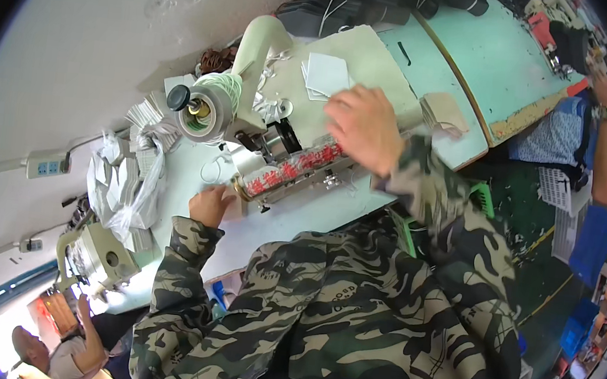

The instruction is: The person feeds fabric pieces one by one into a machine, then gathers and aligns the finished pieces into a stack by hand.

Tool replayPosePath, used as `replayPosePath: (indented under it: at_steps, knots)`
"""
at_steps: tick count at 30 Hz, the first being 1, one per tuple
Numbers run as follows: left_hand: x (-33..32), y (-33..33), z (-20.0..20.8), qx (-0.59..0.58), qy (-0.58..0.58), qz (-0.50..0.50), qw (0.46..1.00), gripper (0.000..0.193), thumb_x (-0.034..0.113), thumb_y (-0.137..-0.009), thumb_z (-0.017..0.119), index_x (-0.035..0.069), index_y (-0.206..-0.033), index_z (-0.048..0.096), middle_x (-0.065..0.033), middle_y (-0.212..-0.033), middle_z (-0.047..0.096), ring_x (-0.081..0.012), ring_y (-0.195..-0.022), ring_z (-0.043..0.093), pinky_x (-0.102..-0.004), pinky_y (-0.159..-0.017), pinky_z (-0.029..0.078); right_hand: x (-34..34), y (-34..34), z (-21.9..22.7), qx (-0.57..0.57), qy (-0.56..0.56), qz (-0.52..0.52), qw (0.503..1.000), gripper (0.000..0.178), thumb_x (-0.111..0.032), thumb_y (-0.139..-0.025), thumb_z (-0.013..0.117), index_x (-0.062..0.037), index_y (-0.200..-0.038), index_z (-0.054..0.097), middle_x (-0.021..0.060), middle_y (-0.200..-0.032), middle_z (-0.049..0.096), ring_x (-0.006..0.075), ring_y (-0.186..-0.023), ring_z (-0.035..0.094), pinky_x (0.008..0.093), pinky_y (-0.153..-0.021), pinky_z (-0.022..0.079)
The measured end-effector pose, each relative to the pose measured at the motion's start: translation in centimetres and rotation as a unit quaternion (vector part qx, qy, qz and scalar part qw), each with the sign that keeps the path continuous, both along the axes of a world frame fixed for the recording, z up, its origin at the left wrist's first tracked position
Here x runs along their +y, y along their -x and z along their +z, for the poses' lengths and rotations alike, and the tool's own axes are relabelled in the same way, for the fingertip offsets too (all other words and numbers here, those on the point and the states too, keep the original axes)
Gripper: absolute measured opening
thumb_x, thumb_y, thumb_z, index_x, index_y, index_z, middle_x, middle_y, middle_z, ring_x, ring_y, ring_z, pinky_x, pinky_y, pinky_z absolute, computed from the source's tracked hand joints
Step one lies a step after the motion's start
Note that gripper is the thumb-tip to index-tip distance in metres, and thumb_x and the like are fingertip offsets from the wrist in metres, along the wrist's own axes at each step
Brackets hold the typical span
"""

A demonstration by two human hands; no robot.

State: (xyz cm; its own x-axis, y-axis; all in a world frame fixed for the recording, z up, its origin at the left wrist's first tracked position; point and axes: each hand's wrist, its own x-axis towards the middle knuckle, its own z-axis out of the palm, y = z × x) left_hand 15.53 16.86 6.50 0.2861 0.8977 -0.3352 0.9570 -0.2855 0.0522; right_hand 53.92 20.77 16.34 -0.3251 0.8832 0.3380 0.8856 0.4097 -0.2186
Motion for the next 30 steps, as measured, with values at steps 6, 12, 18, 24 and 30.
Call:
replayPosePath:
  at_steps: [6,12,18,24,30]
  knots:
    - [-1.6,0.7,0.1,-0.095,-0.169,-0.057,0.979,0.016,0.026,-0.085,0.067,0.011,-0.086,0.063,-0.0091,-0.072,0.062,-0.031,-0.073,0.066,-0.0436,-0.063,0.05,-6.3,4.4,-1.4,0.229,0.2,0.086,0.949,0.021,-0.023,-0.078,0.072,-0.0073,-0.091,0.066,0.0081,-0.081,0.064,0.0306,-0.08,0.063,0.0418,-0.07,0.048]
    - [1.3,-3.0,10.1,-0.398,0.272,0.049,0.875,0.028,0.023,-0.089,0.062,-0.002,-0.1,0.069,-0.0202,-0.079,0.067,-0.0244,-0.07,0.066,-0.0347,-0.07,0.051,-5.0,5.8,-1.3,0.247,0.219,0.087,0.94,0.021,-0.021,-0.08,0.07,-0.0064,-0.094,0.066,0.01,-0.082,0.066,0.0312,-0.078,0.064,0.0423,-0.068,0.049]
    - [1.4,-3.3,7.1,-0.378,0.147,0.134,0.904,0.03,0.025,-0.089,0.062,-0.003,-0.096,0.069,-0.0191,-0.077,0.067,-0.025,-0.069,0.066,-0.0359,-0.068,0.051,-3.0,8.9,-1.8,0.232,0.233,0.091,0.94,0.022,-0.017,-0.079,0.073,-0.005,-0.097,0.065,0.0096,-0.08,0.067,0.0295,-0.071,0.064,0.0375,-0.063,0.05]
    - [7.8,-8.1,10.6,-0.324,0.202,-0.025,0.924,0.033,0.024,-0.085,0.065,0.0,-0.107,0.066,-0.0192,-0.093,0.068,-0.0258,-0.08,0.066,-0.0384,-0.074,0.051,-1.5,7.9,-2.0,0.161,0.174,0.073,0.969,0.033,-0.021,-0.073,0.075,-0.0049,-0.1,0.066,0.0124,-0.091,0.066,0.031,-0.089,0.062,0.0389,-0.075,0.05]
    - [6.9,-10.1,8.9,-0.349,0.248,0.036,0.903,0.031,0.017,-0.087,0.063,0.001,-0.113,0.064,-0.0178,-0.108,0.066,-0.0283,-0.098,0.065,-0.0389,-0.086,0.05,3.8,4.3,0.0,0.14,0.322,0.13,0.927,0.03,-0.02,-0.068,0.069,-0.0053,-0.094,0.068,0.013,-0.084,0.069,0.0348,-0.08,0.067,0.0457,-0.069,0.051]
